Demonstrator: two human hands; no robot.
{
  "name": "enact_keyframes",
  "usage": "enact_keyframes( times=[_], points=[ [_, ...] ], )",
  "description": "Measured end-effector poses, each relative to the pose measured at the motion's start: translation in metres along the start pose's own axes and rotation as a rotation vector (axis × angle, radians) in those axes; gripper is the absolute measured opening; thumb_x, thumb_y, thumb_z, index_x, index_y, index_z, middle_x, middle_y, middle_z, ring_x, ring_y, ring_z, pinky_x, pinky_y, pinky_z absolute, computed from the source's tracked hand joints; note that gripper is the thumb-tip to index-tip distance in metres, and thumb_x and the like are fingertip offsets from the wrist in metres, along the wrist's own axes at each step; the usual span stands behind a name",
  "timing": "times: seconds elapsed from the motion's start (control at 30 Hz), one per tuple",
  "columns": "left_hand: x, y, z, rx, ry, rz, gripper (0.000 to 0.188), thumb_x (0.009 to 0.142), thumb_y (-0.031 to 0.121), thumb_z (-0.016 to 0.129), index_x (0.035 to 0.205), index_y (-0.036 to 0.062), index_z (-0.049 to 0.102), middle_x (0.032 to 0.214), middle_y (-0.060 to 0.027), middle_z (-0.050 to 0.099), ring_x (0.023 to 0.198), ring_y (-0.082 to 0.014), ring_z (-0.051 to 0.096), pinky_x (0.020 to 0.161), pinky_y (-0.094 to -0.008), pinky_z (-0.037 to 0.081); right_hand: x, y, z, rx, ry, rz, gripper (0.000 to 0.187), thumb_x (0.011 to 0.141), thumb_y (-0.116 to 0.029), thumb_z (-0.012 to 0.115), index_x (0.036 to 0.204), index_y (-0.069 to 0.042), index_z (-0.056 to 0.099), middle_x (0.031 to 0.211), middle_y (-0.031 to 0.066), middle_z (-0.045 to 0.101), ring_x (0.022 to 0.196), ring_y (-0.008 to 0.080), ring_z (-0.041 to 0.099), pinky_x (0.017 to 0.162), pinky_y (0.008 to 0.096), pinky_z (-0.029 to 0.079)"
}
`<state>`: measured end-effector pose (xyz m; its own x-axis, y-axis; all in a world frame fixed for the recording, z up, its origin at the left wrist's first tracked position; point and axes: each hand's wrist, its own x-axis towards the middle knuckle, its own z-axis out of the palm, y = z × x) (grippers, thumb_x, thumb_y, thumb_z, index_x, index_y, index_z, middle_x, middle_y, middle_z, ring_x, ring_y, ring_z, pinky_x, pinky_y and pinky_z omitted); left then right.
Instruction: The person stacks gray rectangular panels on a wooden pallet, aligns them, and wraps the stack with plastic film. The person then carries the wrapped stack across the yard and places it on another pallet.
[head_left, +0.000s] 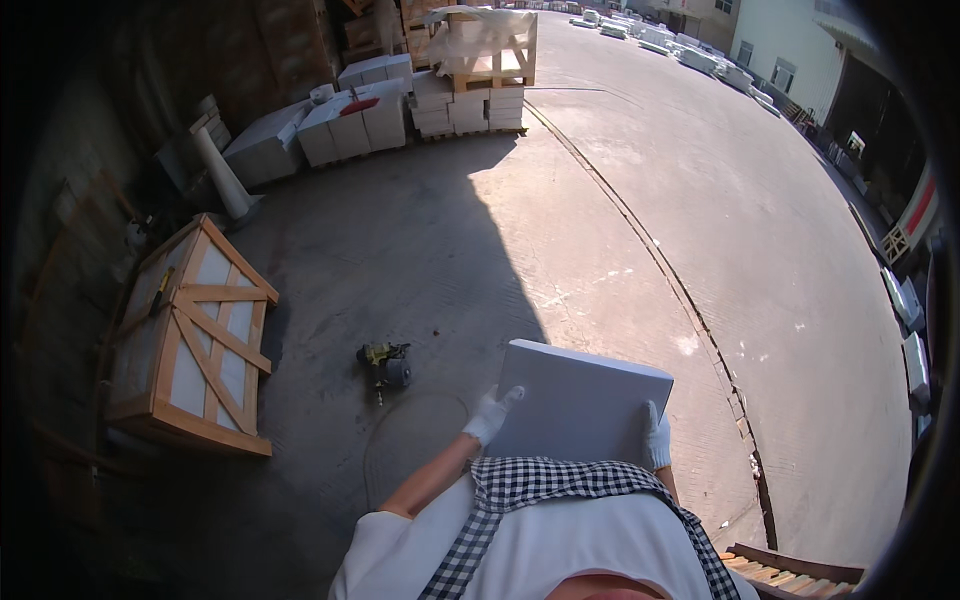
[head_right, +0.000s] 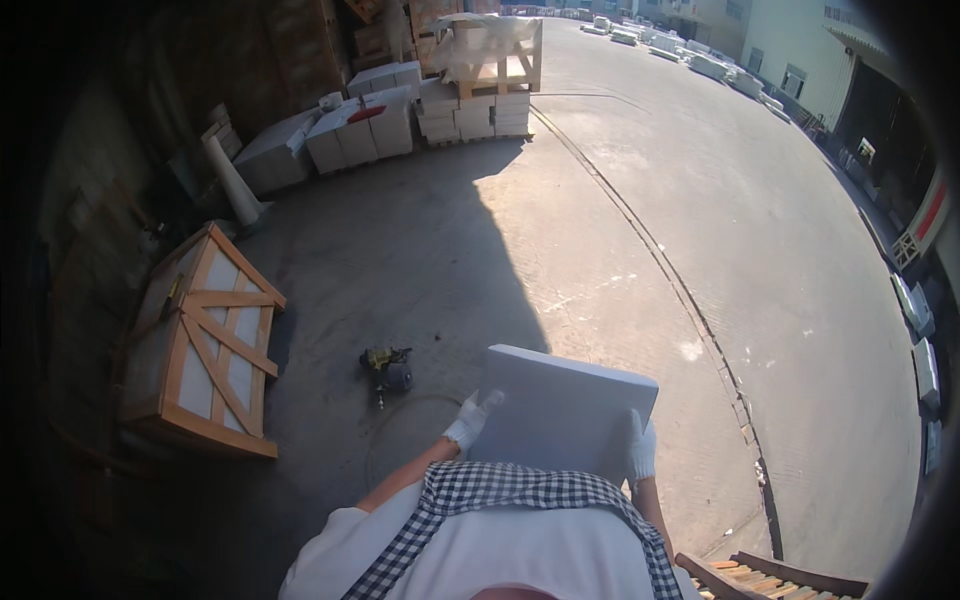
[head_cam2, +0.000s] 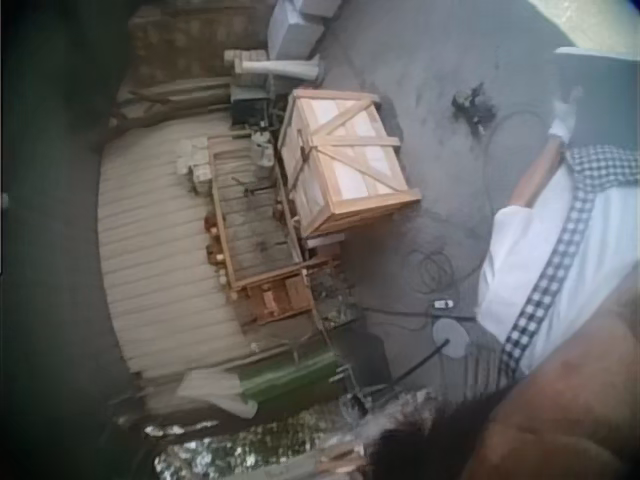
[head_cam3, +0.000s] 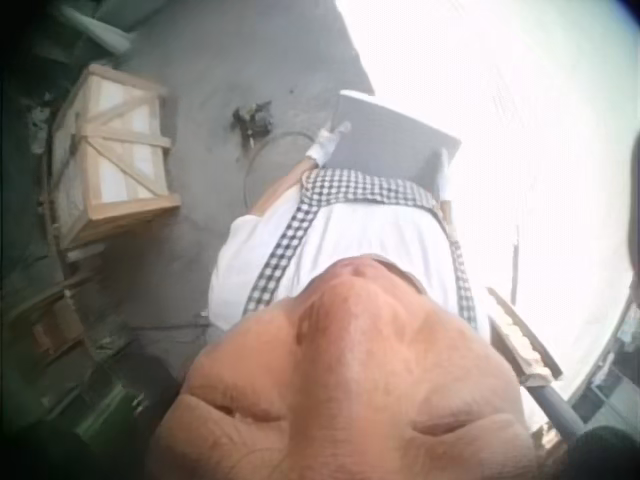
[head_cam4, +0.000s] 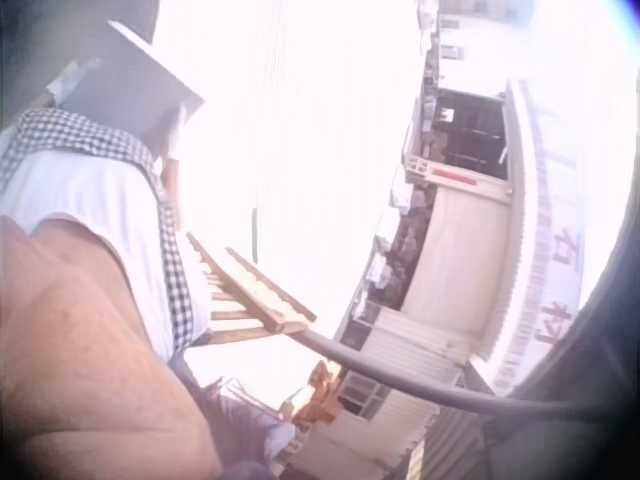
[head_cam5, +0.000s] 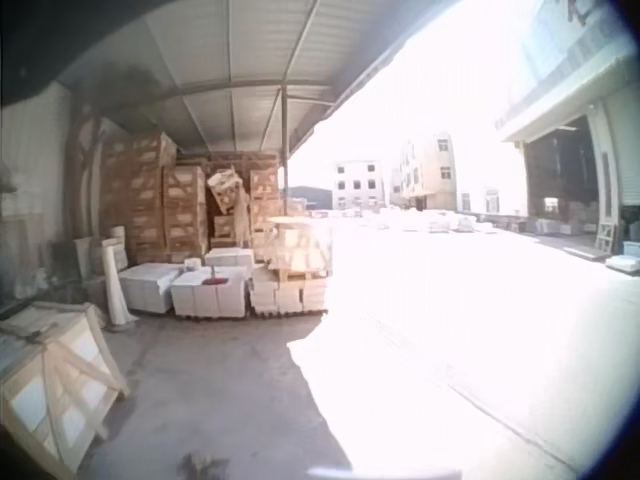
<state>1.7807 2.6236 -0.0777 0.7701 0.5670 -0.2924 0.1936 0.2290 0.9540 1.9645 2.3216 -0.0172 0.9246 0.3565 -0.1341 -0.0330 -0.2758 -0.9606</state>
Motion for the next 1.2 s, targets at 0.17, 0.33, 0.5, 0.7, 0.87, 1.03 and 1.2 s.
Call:
enact_keyframes(
  times=[0.17,0.33,0.5,0.7,0.87,1.03,1.2],
  points=[
    [0.147,0.084,0.044,0.05,-0.099,0.079,0.065,0.092,0.056,0.066,0.123,0.0004,0.06,0.112,-0.0083,0.068,0.1,-0.0166,0.062,0.087,-0.0315,0.051,0.115,-0.05,0.0,-0.016,0.183,0.05,0.05,0.102,-0.047,0.053,0.114,0.001,0.062,0.094,0.004,0.065,0.083,0.0119,0.058,0.066,0.0299,0.049],
    [0.292,0.113,0.074,0.074,-0.216,0.006,0.063,0.091,0.056,0.068,0.121,0.0013,0.061,0.11,-0.0057,0.067,0.1,-0.0135,0.06,0.086,-0.03,0.049,0.236,-0.067,-0.001,0.121,0.181,0.077,0.048,0.101,-0.046,0.056,0.116,0.0,0.06,0.098,0.0045,0.064,0.086,0.0111,0.058,0.071,0.0288,0.049],
    [0.441,0.157,0.137,0.096,-0.27,-0.015,0.06,0.092,0.053,0.068,0.121,0.0003,0.061,0.11,-0.0071,0.067,0.1,-0.0138,0.06,0.088,-0.0303,0.049,0.388,-0.047,-0.008,0.139,0.277,0.038,0.054,0.1,-0.05,0.056,0.119,0.001,0.061,0.101,0.005,0.064,0.09,0.0125,0.058,0.075,0.0289,0.049],
    [0.604,0.199,0.181,0.127,-0.132,-0.031,0.055,0.094,0.045,0.068,0.119,-0.0029,0.059,0.108,-0.0089,0.067,0.096,-0.0152,0.062,0.083,-0.0304,0.052,0.588,-0.106,-0.018,0.21,0.053,0.13,0.061,0.1,-0.056,0.053,0.116,0.002,0.063,0.103,0.0068,0.065,0.093,0.0132,0.057,0.079,0.0313,0.049],
    [0.724,0.248,0.214,0.105,-0.127,-0.043,0.057,0.093,0.047,0.067,0.117,-0.0039,0.058,0.107,-0.0096,0.066,0.095,-0.016,0.062,0.081,-0.0306,0.052,0.752,-0.084,-0.008,0.267,0.167,0.107,0.055,0.1,-0.051,0.056,0.119,0.0,0.058,0.089,0.0035,0.061,0.074,0.0109,0.056,0.062,0.0289,0.048],
    [0.884,0.257,0.239,0.021,-0.148,0.014,0.061,0.093,0.049,0.067,0.118,-0.005,0.057,0.107,-0.0108,0.066,0.098,-0.0169,0.062,0.083,-0.0309,0.052,0.906,-0.09,-0.002,-0.143,0.19,0.019,0.055,0.098,-0.048,0.059,0.123,0.002,0.057,0.098,0.0092,0.063,0.087,0.0184,0.059,0.075,0.0334,0.049],
    [1.042,0.338,0.287,0.036,-0.259,-0.013,0.064,0.093,0.05,0.068,0.123,-0.0057,0.056,0.112,-0.0123,0.066,0.103,-0.0194,0.062,0.085,-0.0327,0.053,1.057,-0.128,-0.009,-0.09,0.291,0.034,0.055,0.1,-0.046,0.057,0.127,0.001,0.057,0.112,0.0119,0.064,0.101,0.0204,0.058,0.09,0.0355,0.046]
  ],
)
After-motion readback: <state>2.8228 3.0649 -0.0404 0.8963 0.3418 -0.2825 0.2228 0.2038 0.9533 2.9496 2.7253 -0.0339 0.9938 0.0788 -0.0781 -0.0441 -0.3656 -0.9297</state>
